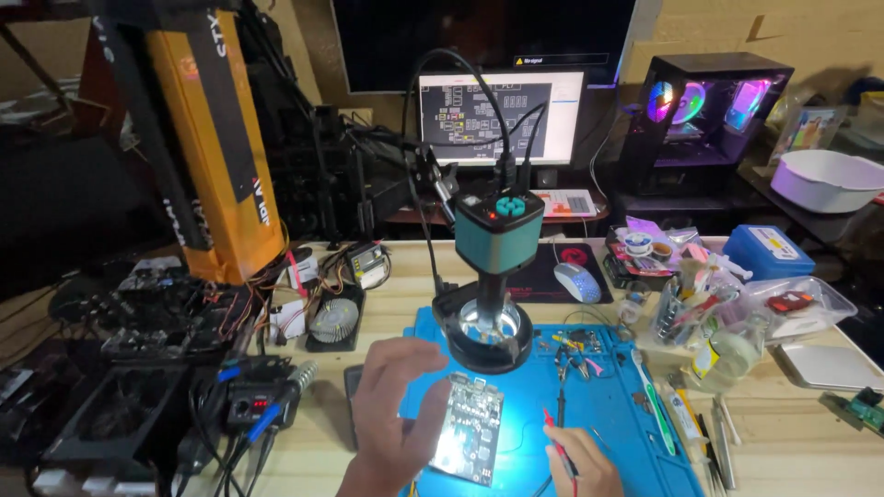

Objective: Testing a circuit board using a multimeter and probes at an electronics repair station.

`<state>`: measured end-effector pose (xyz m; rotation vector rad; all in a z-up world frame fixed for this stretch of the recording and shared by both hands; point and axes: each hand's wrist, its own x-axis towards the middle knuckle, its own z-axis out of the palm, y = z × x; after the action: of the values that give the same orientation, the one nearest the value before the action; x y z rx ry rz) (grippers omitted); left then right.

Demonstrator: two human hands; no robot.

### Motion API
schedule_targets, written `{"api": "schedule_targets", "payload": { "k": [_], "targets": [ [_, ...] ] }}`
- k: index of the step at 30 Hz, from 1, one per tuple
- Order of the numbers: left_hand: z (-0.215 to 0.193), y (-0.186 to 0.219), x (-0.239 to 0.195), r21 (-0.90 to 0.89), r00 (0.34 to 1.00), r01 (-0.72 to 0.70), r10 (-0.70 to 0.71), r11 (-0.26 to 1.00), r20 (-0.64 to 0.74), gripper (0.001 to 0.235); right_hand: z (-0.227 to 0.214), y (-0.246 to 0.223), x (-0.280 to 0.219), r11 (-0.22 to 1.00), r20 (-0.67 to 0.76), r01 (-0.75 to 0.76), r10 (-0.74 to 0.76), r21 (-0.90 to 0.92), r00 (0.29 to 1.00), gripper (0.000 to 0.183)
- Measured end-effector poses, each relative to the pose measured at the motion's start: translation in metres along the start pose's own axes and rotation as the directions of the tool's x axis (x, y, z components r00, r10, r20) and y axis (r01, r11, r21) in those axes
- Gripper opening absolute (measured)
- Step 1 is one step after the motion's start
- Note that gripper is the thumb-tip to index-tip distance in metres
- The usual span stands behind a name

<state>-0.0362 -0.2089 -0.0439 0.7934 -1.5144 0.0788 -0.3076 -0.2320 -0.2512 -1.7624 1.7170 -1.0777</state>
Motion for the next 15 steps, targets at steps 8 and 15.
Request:
{"api": "schedule_targets", "payload": {
  "k": [8, 15],
  "targets": [
    [0.004, 0.002, -0.007, -0.088, 0.993, -0.114, 0.115, 0.990, 0.008, 0.013, 0.010, 0.008, 0.003, 0.999, -0.032, -0.023, 0.022, -0.043, 0.999, 0.030],
    [0.001, -0.039, -0.116, 0.010, 0.991, 0.068, -0.068, 0.998, 0.115, 0.011, 0.008, 0.001, 0.001, 0.998, -0.091, 0.031, -0.036, -0.049, 0.995, 0.025]
  ]
}}
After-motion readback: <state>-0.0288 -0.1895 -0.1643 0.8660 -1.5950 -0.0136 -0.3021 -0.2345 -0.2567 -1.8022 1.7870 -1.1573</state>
